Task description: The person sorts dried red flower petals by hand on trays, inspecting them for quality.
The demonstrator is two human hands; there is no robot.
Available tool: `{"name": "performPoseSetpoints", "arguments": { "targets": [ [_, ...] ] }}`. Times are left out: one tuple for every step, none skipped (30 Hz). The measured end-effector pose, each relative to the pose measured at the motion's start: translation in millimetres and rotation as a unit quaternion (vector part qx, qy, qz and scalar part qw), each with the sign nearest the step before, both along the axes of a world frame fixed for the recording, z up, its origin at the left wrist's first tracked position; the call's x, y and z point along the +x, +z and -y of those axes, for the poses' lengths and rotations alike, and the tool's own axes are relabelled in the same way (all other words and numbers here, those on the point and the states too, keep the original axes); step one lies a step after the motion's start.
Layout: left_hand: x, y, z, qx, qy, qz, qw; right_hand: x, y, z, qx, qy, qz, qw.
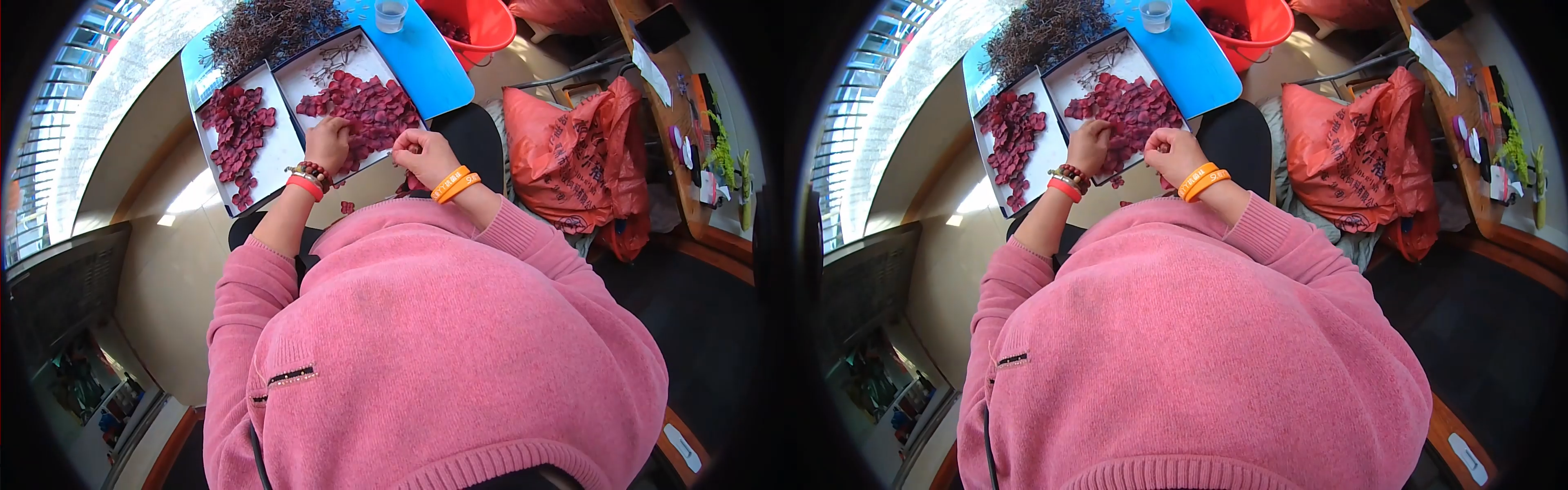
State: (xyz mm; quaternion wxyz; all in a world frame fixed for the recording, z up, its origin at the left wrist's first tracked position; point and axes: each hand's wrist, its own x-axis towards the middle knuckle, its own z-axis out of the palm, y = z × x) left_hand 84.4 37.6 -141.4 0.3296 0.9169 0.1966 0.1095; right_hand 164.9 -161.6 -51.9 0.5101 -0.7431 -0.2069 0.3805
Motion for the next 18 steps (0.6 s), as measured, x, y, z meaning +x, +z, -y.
{"name": "performPoseSetpoints", "arguments": {
  "targets": [
    [1.6, 6.0, -0.6, -0.122, 0.032, 0.013, 0.992, -0.1, 2.7, -2.7, 0.018, -0.006, 0.048, 0.999],
    [1.0, 11.2, -0.1, -0.245, 0.063, 0.024, 0.967, -2.2, 6.7, -5.0, 0.035, -0.011, 0.095, 0.995],
    [-1.3, 20.3, 1.5, -0.364, 0.093, 0.035, 0.926, -3.9, 10.1, -7.0, 0.052, -0.015, 0.141, 0.989],
    [-4.7, 32.8, 4.4, -0.477, 0.122, 0.045, 0.869, -3.1, 12.6, -9.3, 0.061, -0.001, 0.151, 0.987],
    [-10.4, 46.5, 7.0, -0.509, 0.099, 0.055, 0.853, -0.6, 14.9, -12.8, 0.070, 0.014, 0.161, 0.984],
    [-15.2, 57.2, 8.3, -0.521, 0.072, 0.066, 0.848, 1.3, 17.2, -16.9, 0.081, 0.029, 0.171, 0.982],
    [-20.0, 65.7, 9.3, -0.532, 0.044, 0.077, 0.842, 1.1, 19.2, -20.9, 0.118, 0.030, 0.167, 0.978],
    [-24.8, 74.8, 10.9, -0.544, 0.017, 0.088, 0.834, 3.3, 22.2, -23.6, 0.115, 0.057, 0.133, 0.983],
    [-28.3, 86.7, 12.8, -0.540, -0.016, 0.089, 0.837, 6.6, 26.5, -26.3, 0.112, 0.083, 0.098, 0.985],
    [-30.6, 91.2, 11.5, -0.535, -0.039, 0.092, 0.839, 8.5, 34.3, -29.0, 0.109, 0.109, 0.064, 0.986],
    [-33.2, 94.0, 10.4, -0.530, -0.062, 0.094, 0.840, 7.2, 46.7, -30.1, 0.086, 0.120, 0.006, 0.989],
    [-35.7, 97.1, 9.5, -0.525, -0.086, 0.097, 0.841, 5.1, 55.7, -31.2, 0.072, 0.127, -0.010, 0.989],
    [-36.3, 102.3, 12.9, -0.521, -0.082, 0.101, 0.844, 2.9, 62.8, -32.2, 0.058, 0.133, -0.025, 0.989],
    [-37.9, 103.8, 13.5, -0.517, -0.086, 0.096, 0.846, 0.8, 65.5, -33.3, 0.044, 0.140, -0.041, 0.988],
    [-39.4, 104.7, 13.7, -0.513, -0.091, 0.091, 0.849, -1.7, 60.1, -34.4, 0.066, 0.137, 0.004, 0.988],
    [-40.5, 106.9, 14.4, -0.509, -0.096, 0.086, 0.851, -4.6, 50.3, -35.4, 0.088, 0.132, 0.050, 0.986],
    [-41.9, 110.5, 16.4, -0.520, -0.090, 0.085, 0.845, -6.5, 44.9, -35.9, 0.111, 0.127, 0.095, 0.981],
    [-43.3, 110.8, 18.1, -0.511, -0.077, 0.094, 0.851, -8.0, 44.8, -36.0, 0.108, 0.117, 0.112, 0.981]
  ]
}}
